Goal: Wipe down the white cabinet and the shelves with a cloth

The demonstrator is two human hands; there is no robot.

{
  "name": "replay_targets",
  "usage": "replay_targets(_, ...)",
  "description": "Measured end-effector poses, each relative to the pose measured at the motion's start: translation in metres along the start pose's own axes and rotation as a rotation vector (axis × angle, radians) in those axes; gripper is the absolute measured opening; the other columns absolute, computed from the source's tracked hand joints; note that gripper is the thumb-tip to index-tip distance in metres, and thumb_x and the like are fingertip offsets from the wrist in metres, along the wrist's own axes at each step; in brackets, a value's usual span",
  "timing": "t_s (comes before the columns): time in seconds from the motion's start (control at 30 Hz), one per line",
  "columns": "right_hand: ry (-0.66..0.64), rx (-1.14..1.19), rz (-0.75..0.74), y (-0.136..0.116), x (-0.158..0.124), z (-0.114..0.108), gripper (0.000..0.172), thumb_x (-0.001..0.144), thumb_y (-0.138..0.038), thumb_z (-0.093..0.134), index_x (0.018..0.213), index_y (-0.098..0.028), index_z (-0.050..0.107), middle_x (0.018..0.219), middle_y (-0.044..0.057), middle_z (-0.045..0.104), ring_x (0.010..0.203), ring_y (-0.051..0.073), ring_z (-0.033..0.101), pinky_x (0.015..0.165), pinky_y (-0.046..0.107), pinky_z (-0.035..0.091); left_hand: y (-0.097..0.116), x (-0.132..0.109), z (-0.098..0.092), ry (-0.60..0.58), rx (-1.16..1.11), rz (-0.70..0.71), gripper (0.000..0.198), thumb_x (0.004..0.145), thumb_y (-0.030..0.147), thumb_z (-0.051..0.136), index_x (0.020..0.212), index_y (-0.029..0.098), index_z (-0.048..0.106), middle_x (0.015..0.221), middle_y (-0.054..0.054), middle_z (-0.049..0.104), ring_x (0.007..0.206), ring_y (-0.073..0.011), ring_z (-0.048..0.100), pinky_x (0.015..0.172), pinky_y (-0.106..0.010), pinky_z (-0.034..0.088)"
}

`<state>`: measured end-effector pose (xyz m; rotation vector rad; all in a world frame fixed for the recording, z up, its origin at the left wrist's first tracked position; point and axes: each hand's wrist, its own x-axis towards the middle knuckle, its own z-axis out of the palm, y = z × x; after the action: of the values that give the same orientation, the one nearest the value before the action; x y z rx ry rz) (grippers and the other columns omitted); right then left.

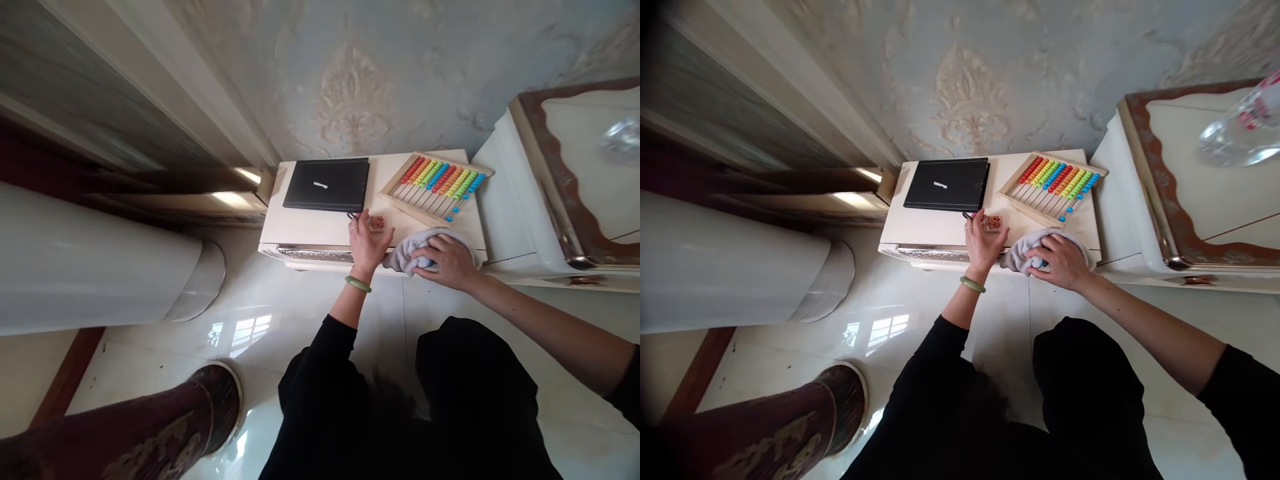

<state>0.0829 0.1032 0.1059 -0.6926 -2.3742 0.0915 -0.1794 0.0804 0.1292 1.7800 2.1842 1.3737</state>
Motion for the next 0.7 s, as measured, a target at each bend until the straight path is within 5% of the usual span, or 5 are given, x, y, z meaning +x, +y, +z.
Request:
replay_targets(0.17, -0.036, 0.075, 0.167, -0.015, 0.011, -0.002, 0.015, 0.1, -0.04, 0.08, 0.099, -0.026, 0.085, 0.1, 0.008, 0.077, 0.099, 0.029, 0.07, 0.093, 0.041, 0.053, 0.012, 0.001, -0.022, -0.051, -0.111, -0.082, 0.075, 0.093, 0.018, 0.089, 0.165, 0.018, 0.067, 0.161, -0.02, 0.075, 0.16, -0.038, 0.067, 0.139, -0.055, 0.055)
replay_targets(0.37, -0.131, 0.159, 0.302, -0.031, 0.042, 0.004, 0.017, 0.102, -0.042, 0.077, 0.101, -0.027, 0.085, 0.106, 0.008, 0.083, 0.105, 0.029, 0.076, 0.096, 0.041, 0.057, 0.029, 0.003, -0.044, -0.141, -0.073, -0.174, 0.068, 0.107, 0.023, 0.078, 0.173, 0.014, 0.061, 0.174, -0.022, 0.069, 0.168, -0.0315, 0.063, 0.142, -0.046, 0.051)
replay_targets(0.57, -0.177, 0.162, 0.318, -0.038, 0.089, 0.023, 0.015, 0.1, -0.035, 0.076, 0.101, -0.024, 0.085, 0.109, 0.012, 0.085, 0.109, 0.031, 0.077, 0.097, 0.041, 0.059, 0.032, 0.0, -0.048, -0.143, -0.112, -0.216, 0.07, 0.108, 0.024, 0.081, 0.175, 0.015, 0.06, 0.176, -0.022, 0.068, 0.17, -0.0329, 0.061, 0.142, -0.048, 0.051)
replay_targets(0.7, -0.175, 0.169, 0.326, -0.04, 0.098, 0.03, 0.017, 0.101, -0.037, 0.076, 0.105, -0.024, 0.086, 0.11, 0.011, 0.085, 0.109, 0.031, 0.076, 0.099, 0.041, 0.058, 0.016, 0.035, -0.06, -0.049, -0.213, -0.231, 0.064, 0.11, 0.025, 0.081, 0.17, 0.015, 0.062, 0.176, -0.022, 0.067, 0.168, -0.0321, 0.061, 0.145, -0.049, 0.046)
